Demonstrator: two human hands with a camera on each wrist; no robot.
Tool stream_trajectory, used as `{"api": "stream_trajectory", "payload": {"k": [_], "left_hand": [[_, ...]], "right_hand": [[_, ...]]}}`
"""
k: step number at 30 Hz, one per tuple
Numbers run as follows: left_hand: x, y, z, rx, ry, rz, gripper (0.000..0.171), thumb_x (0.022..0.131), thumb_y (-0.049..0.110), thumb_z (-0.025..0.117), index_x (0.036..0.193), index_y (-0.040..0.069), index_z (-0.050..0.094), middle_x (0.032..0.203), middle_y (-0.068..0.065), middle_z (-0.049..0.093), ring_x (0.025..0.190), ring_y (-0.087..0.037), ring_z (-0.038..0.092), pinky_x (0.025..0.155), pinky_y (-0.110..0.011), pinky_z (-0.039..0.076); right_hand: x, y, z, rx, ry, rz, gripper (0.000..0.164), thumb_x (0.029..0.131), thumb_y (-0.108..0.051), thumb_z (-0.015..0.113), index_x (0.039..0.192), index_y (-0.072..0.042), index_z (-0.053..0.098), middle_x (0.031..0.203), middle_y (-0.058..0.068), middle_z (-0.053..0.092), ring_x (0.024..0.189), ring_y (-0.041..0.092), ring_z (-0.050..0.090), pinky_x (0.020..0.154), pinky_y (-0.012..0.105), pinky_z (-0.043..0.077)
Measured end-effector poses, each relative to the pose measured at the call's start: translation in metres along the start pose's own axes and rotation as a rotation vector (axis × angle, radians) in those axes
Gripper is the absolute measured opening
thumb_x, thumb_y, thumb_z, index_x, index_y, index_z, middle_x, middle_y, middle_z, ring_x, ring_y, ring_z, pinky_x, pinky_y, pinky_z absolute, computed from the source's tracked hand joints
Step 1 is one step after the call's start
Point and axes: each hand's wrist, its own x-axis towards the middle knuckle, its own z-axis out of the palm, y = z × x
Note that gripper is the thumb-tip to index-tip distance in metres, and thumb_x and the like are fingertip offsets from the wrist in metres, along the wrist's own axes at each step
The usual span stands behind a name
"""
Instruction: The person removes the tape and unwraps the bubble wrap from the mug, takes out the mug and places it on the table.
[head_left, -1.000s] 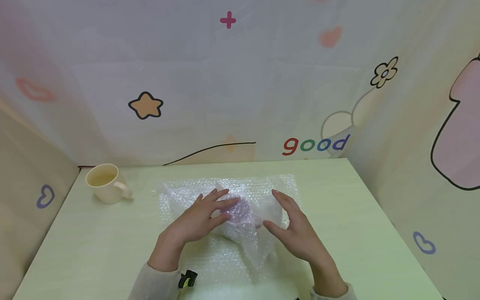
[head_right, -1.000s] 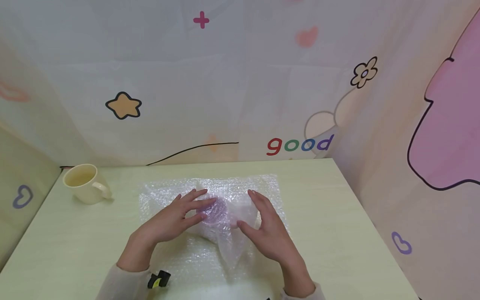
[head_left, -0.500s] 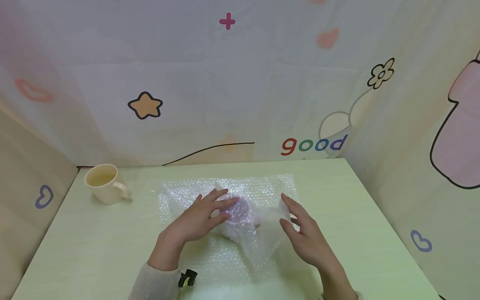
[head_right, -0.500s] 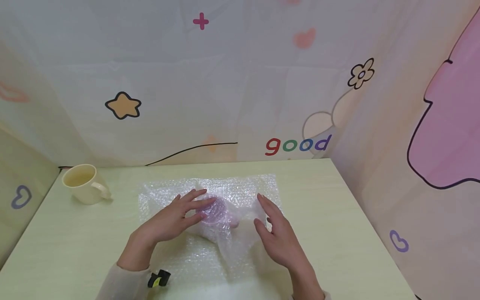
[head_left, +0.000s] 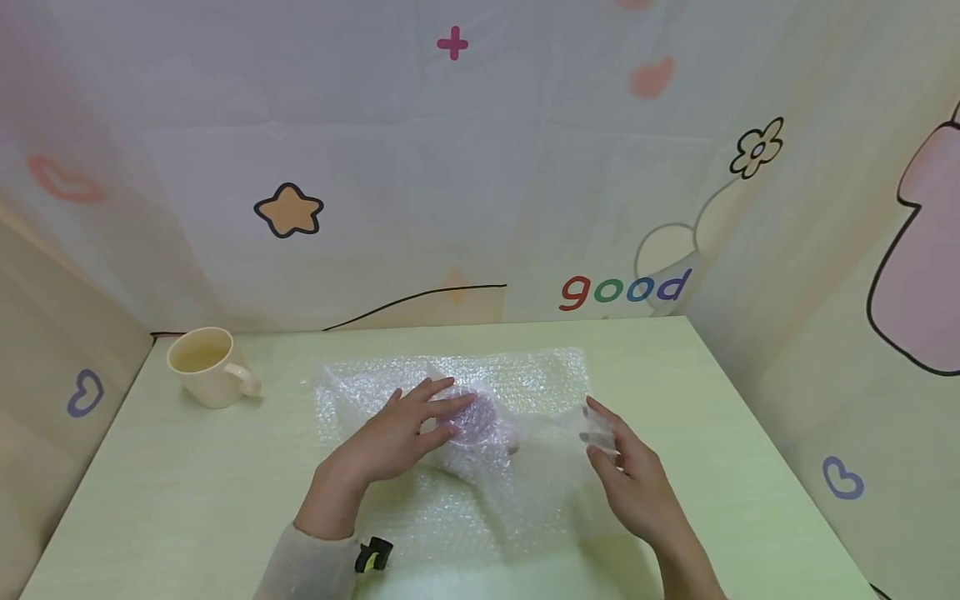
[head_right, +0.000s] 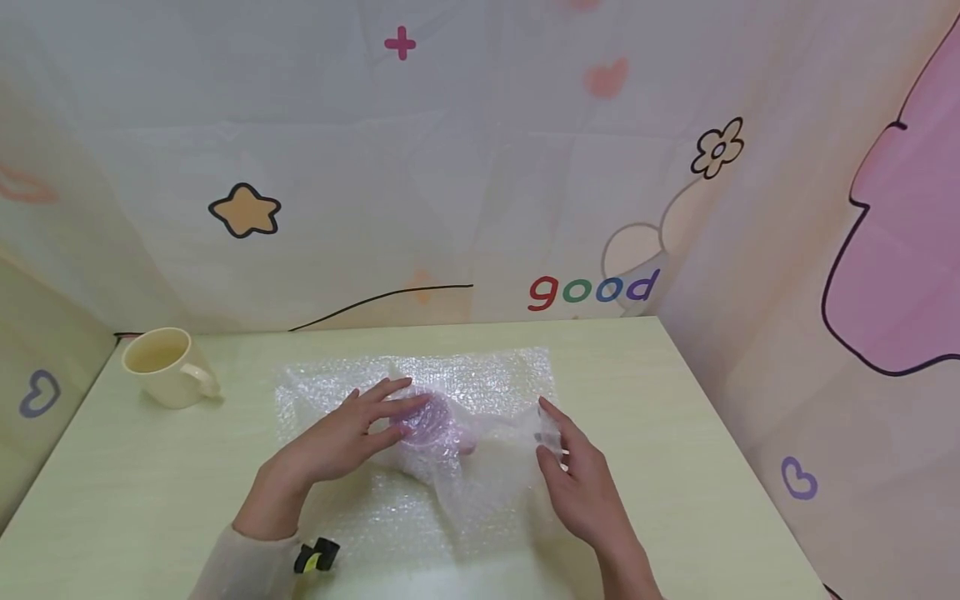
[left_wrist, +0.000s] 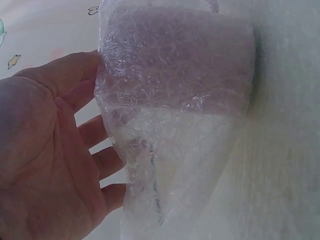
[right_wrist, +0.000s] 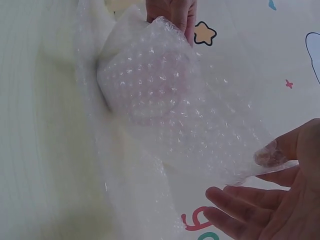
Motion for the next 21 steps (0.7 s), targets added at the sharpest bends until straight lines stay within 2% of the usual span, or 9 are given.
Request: {"api": "stream_trajectory", "payload": {"k": [6, 13, 17, 21], "left_hand": [[0.000, 0.000, 0.000, -0.007, 0.000, 0.005, 0.049, 0.106, 0.033, 0.059, 0.154, 0.035, 0.049, 0.169, -0.007, 0.034, 0.159, -0.037, 0.024, 0.125, -0.071, 0.006], [0.000, -0.001, 0.000, -0.014, -0.002, 0.006, 0.049, 0.106, 0.032, 0.059, 0.154, 0.035, 0.049, 0.169, -0.008, 0.034, 0.159, -0.037, 0.025, 0.125, -0.071, 0.006], [0.000, -0.001, 0.001, -0.012, -0.002, 0.000, 0.049, 0.106, 0.033, 0.059, 0.154, 0.036, 0.049, 0.169, -0.007, 0.034, 0.159, -0.037, 0.025, 0.125, -0.072, 0.006], [0.001, -0.001, 0.001, -0.010, -0.003, -0.004, 0.049, 0.106, 0.034, 0.058, 0.154, 0.037, 0.048, 0.169, -0.007, 0.034, 0.159, -0.036, 0.026, 0.124, -0.072, 0.007]], "right_hand": [[-0.005, 0.008, -0.002, -0.008, 0.038, 0.042, 0.055, 0.105, -0.013, 0.056, 0.154, -0.035, 0.045, 0.149, 0.005, 0.060, 0.123, 0.027, 0.067, 0.085, 0.022, 0.054], [-0.007, 0.013, -0.007, -0.024, 0.098, 0.122, 0.050, 0.104, -0.011, 0.057, 0.151, -0.028, 0.049, 0.139, 0.007, 0.067, 0.109, 0.018, 0.067, 0.075, 0.023, 0.052], [-0.007, 0.019, -0.009, -0.036, 0.139, 0.144, 0.045, 0.103, -0.011, 0.058, 0.146, -0.022, 0.055, 0.129, 0.006, 0.071, 0.105, 0.016, 0.072, 0.078, 0.020, 0.054], [-0.007, 0.026, -0.012, -0.070, 0.167, 0.169, 0.039, 0.102, -0.015, 0.063, 0.141, -0.017, 0.060, 0.116, 0.009, 0.072, 0.092, 0.008, 0.072, 0.076, 0.019, 0.056]]}}
